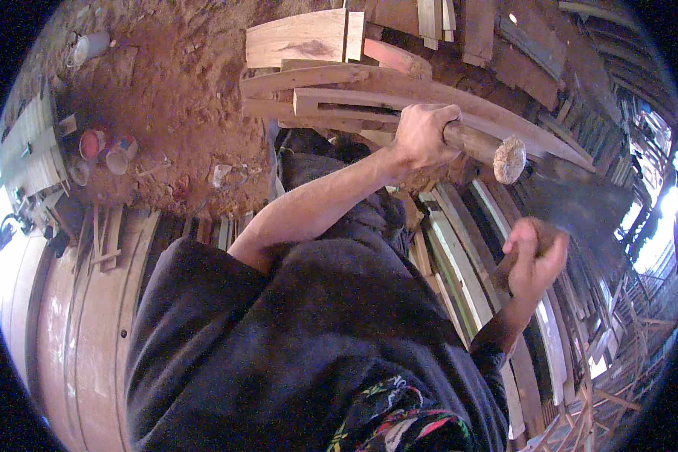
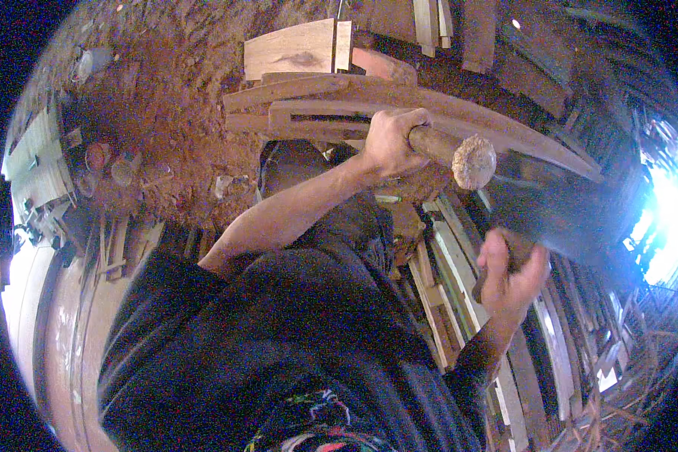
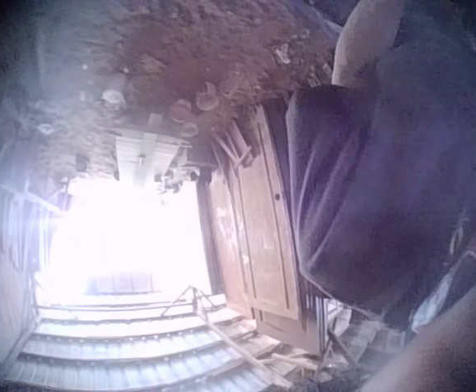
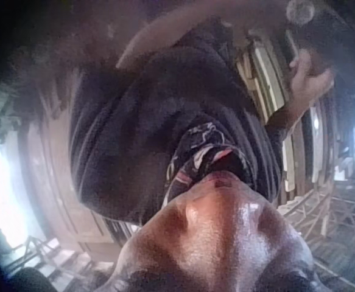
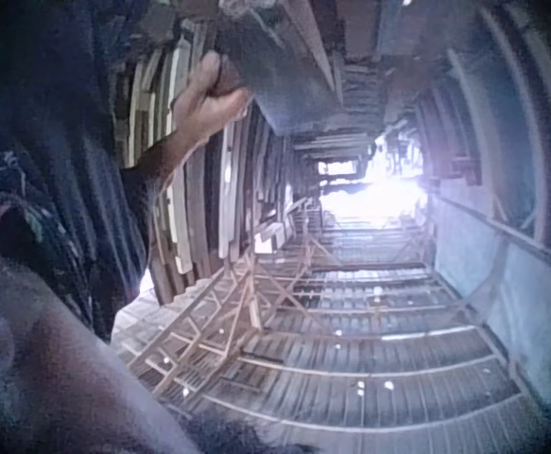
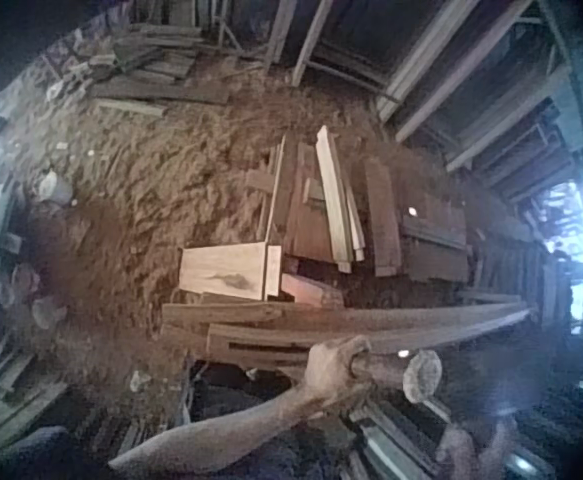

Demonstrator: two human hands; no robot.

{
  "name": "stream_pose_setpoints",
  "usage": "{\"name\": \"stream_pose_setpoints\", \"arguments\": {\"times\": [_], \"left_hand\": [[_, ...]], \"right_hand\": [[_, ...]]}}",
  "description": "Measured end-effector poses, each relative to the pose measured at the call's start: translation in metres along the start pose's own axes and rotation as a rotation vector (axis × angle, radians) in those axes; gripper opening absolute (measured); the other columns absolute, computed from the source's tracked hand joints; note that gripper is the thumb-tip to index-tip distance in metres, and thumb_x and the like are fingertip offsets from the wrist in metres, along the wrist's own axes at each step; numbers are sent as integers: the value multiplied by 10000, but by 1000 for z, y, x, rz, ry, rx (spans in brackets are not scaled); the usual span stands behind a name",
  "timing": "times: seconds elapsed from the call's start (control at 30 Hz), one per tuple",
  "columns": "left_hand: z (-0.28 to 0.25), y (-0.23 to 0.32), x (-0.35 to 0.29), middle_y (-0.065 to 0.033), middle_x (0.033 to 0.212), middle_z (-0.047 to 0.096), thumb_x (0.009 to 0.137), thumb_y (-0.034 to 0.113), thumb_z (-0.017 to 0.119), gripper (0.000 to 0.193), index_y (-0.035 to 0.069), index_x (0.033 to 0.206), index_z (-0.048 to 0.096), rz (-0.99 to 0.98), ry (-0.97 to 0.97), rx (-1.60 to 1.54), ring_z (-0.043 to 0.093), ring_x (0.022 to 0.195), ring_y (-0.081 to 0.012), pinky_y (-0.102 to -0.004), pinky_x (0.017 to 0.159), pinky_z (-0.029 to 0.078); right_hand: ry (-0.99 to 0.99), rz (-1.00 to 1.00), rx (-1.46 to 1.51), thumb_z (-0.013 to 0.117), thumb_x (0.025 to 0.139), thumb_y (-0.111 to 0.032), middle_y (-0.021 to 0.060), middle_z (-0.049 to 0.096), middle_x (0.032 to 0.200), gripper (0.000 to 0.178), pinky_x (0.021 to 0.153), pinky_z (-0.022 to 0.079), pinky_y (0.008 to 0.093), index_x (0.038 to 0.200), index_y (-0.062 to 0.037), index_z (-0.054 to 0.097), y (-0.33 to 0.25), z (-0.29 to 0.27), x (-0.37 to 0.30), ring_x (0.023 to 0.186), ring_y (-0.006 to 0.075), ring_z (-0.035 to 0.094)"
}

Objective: The person uses a hand axe to shape a curved wooden piece, repeatedly striking and adjusting the wood to refine its edges. They then place the axe down and lift a large flat wooden board, positioning it onto a nearby wooden frame.

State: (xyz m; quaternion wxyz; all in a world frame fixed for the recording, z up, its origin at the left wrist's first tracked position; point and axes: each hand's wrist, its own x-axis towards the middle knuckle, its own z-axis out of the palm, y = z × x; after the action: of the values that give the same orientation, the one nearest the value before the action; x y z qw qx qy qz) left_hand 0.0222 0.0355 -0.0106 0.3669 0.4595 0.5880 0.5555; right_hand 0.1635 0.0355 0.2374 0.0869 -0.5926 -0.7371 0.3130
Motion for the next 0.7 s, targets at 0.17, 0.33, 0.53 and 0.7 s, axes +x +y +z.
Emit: {"name": "stream_pose_setpoints", "arguments": {"times": [0.17,0.33,0.53,0.7], "left_hand": [[1,1,-2,-164,796,667,573,249,790,382,75,864,616,6,7,1,656,784,-422,-491,686,528],[2,1,1,-147,795,680,611,217,745,299,86,857,636,84,19,-9,668,778,-397,-486,687,538],[-13,6,-3,-165,834,694,586,235,783,351,79,873,655,16,131,-100,680,815,-400,-463,730,546],[-16,33,1,-180,817,671,555,244,784,394,71,870,621,30,7,-43,657,813,-430,-488,723,532]], "right_hand": [[247,-189,354,585,1006,-349,72,588,692,372,554,467,287,1031,20,542,3,6,-14,547,166,545],[5,68,-281,687,955,-287,46,617,696,300,549,464,307,972,-1,598,6,7,14,554,153,573],[77,215,55,653,973,-240,54,595,659,241,532,451,290,997,-29,540,2,-1,-14,539,132,558],[137,-12,123,566,1008,-208,58,554,643,204,573,478,285,1040,-26,479,-6,-20,-21,529,135,523]]}}
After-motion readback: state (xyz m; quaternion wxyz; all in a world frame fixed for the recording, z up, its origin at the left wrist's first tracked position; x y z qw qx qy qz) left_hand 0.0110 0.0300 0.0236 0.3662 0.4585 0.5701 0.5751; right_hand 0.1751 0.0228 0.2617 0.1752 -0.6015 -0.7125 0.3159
